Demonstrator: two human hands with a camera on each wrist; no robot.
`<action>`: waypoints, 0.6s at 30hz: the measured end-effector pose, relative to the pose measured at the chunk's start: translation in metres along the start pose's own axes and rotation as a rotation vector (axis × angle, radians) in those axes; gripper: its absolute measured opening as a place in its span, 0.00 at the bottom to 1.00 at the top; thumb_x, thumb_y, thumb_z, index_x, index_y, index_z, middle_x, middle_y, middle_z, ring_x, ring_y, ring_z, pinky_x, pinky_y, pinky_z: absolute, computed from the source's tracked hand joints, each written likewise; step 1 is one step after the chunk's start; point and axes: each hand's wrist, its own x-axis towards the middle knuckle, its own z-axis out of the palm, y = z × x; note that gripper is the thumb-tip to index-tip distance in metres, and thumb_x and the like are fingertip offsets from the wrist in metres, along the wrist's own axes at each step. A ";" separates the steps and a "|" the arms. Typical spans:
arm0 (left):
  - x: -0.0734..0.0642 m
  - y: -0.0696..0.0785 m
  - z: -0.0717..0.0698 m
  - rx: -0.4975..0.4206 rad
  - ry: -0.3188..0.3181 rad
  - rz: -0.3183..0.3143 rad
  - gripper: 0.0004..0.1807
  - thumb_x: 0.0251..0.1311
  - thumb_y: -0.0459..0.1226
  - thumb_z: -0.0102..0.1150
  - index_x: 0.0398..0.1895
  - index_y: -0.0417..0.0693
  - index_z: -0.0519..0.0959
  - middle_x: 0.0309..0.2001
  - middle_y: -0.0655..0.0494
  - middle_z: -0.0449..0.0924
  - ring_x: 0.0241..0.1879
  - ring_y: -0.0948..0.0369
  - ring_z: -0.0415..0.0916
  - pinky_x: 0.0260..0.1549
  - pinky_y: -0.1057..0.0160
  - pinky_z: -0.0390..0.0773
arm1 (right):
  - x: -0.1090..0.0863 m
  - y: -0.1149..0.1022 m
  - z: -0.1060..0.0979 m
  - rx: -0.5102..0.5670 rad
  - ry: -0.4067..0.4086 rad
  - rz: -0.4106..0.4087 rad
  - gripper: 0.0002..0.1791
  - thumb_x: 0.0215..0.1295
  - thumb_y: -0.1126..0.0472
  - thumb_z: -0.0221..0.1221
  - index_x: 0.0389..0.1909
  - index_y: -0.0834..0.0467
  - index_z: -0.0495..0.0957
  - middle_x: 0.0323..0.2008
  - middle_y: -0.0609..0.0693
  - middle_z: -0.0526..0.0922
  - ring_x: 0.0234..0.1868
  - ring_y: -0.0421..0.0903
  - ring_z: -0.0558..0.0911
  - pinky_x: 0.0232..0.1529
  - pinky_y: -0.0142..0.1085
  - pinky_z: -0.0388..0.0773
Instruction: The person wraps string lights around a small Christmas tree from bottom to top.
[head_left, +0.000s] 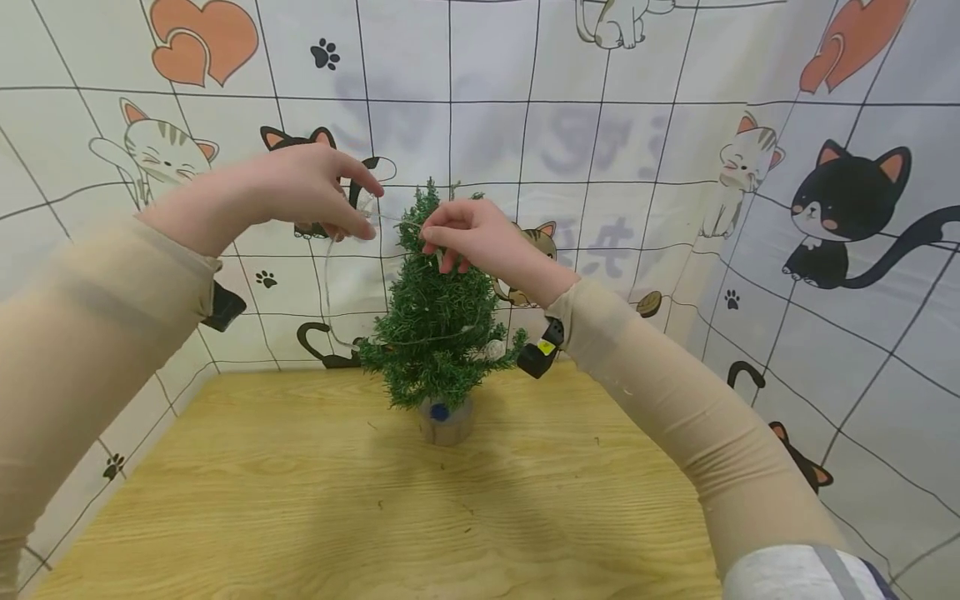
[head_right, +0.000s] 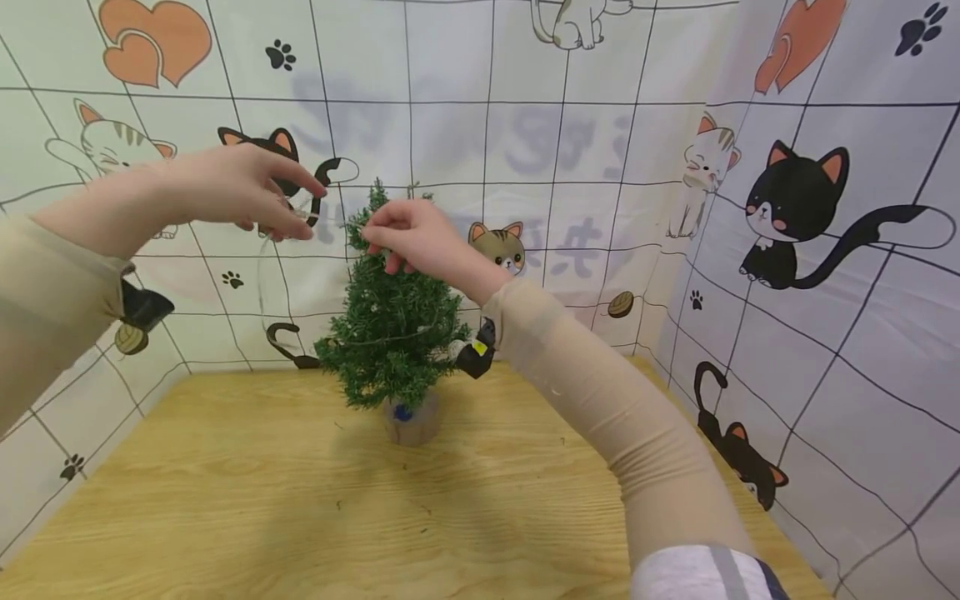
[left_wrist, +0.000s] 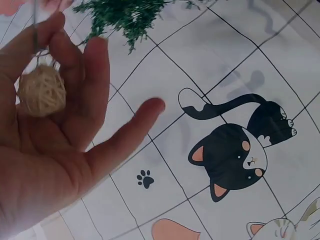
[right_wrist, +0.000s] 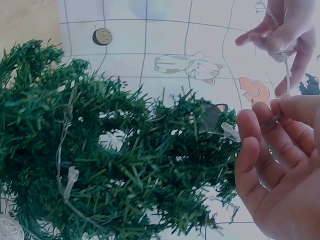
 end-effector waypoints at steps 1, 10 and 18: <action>-0.001 -0.001 -0.003 -0.046 -0.030 -0.008 0.37 0.60 0.48 0.64 0.71 0.49 0.63 0.31 0.52 0.83 0.34 0.56 0.79 0.37 0.56 0.75 | 0.000 0.001 0.000 -0.002 0.004 0.006 0.13 0.72 0.56 0.55 0.49 0.61 0.78 0.43 0.61 0.81 0.35 0.57 0.80 0.41 0.54 0.74; -0.003 -0.002 -0.012 -0.277 -0.005 0.028 0.36 0.66 0.43 0.59 0.73 0.43 0.59 0.39 0.48 0.77 0.30 0.57 0.82 0.36 0.59 0.82 | -0.004 0.018 -0.007 -0.047 0.026 0.051 0.13 0.73 0.56 0.54 0.49 0.60 0.78 0.42 0.59 0.82 0.34 0.56 0.80 0.40 0.54 0.75; -0.001 0.017 -0.014 -0.129 0.091 0.174 0.18 0.71 0.40 0.50 0.62 0.52 0.70 0.42 0.50 0.74 0.19 0.58 0.67 0.19 0.62 0.68 | -0.008 0.032 -0.013 -0.022 0.045 0.051 0.13 0.73 0.57 0.54 0.49 0.61 0.78 0.39 0.56 0.83 0.31 0.56 0.80 0.37 0.55 0.75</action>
